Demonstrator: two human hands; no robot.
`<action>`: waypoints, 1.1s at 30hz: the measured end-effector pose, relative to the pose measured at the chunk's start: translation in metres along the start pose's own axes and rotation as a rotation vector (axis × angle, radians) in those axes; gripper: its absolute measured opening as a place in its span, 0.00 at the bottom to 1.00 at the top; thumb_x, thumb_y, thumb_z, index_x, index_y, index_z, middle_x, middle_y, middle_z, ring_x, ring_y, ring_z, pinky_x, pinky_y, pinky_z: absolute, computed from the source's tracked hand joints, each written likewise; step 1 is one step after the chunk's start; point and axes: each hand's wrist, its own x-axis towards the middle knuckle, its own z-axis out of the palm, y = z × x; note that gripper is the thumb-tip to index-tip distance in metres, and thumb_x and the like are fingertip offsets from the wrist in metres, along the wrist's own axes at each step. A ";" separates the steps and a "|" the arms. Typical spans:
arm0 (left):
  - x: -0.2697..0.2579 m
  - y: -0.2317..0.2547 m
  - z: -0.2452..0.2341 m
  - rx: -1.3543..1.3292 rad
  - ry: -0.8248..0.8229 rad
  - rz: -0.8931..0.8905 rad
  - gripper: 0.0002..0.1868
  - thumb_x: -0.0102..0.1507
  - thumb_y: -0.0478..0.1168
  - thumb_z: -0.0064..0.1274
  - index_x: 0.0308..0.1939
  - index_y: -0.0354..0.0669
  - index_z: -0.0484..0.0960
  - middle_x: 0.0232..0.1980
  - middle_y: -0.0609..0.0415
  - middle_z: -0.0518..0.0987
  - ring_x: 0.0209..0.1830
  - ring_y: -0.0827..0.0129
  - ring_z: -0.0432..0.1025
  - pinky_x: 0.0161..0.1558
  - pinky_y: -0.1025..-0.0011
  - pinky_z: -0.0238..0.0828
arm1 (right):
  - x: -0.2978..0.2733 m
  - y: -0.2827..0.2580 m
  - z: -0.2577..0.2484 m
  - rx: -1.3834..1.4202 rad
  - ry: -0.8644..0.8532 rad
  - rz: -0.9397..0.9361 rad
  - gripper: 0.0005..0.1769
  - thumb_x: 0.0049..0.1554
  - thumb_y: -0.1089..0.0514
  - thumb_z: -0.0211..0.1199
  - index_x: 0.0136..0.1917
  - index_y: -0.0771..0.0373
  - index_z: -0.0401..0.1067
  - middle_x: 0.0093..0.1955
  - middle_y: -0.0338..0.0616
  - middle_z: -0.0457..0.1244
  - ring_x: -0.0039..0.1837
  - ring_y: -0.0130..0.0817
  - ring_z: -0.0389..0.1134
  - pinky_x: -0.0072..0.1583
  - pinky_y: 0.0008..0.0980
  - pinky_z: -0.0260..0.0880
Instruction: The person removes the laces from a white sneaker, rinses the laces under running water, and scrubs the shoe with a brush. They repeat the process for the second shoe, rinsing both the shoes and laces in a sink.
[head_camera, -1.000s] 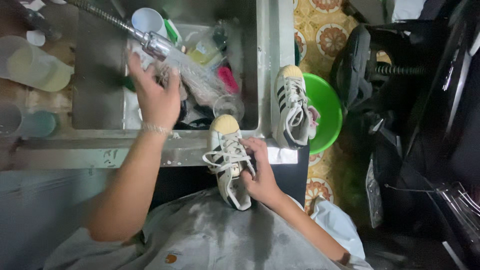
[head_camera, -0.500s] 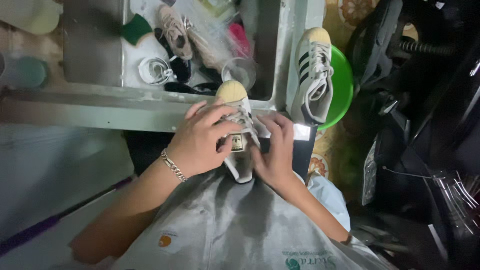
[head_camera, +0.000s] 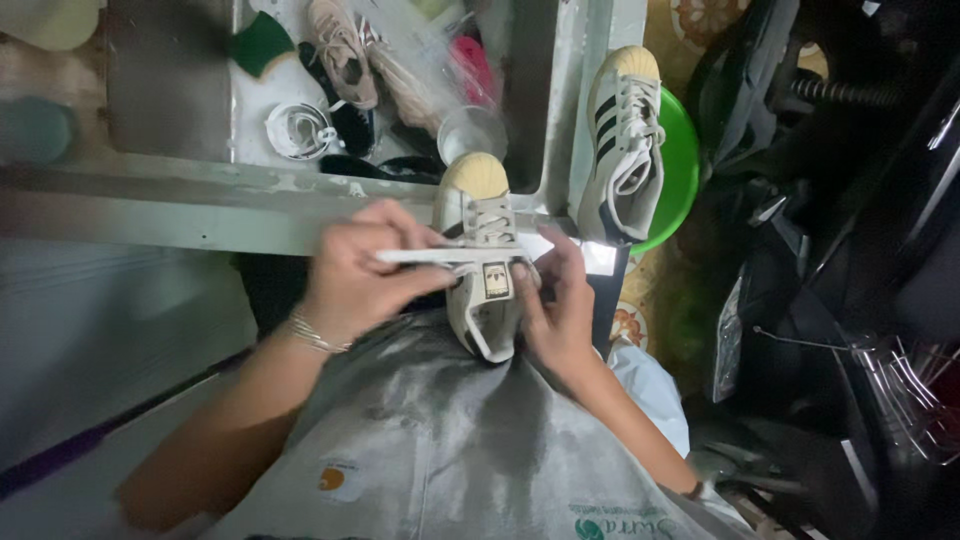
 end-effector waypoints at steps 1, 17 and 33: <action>-0.005 -0.003 -0.023 -0.001 0.001 -0.003 0.20 0.56 0.30 0.92 0.26 0.38 0.88 0.44 0.47 0.89 0.53 0.48 0.95 0.66 0.55 0.87 | -0.001 -0.002 -0.001 0.000 -0.002 0.003 0.33 0.78 0.61 0.69 0.91 0.66 0.63 0.47 0.51 0.74 0.41 0.47 0.75 0.46 0.45 0.73; -0.001 0.040 -0.041 1.047 0.049 0.402 0.19 0.71 0.41 0.87 0.59 0.40 0.94 0.64 0.38 0.82 0.63 0.40 0.77 0.68 0.42 0.76 | 0.018 -0.036 0.005 -0.213 -0.278 -0.004 0.24 0.77 0.63 0.63 0.83 0.51 0.75 0.58 0.45 0.66 0.54 0.50 0.70 0.54 0.47 0.71; 0.006 0.012 0.006 0.676 -0.304 0.002 0.53 0.61 0.50 0.86 0.88 0.52 0.79 0.81 0.43 0.75 0.75 0.33 0.80 0.76 0.34 0.74 | 0.035 -0.046 0.037 -0.135 0.032 -0.250 0.03 0.71 0.57 0.79 0.53 0.50 0.91 0.65 0.50 0.63 0.51 0.53 0.66 0.57 0.50 0.69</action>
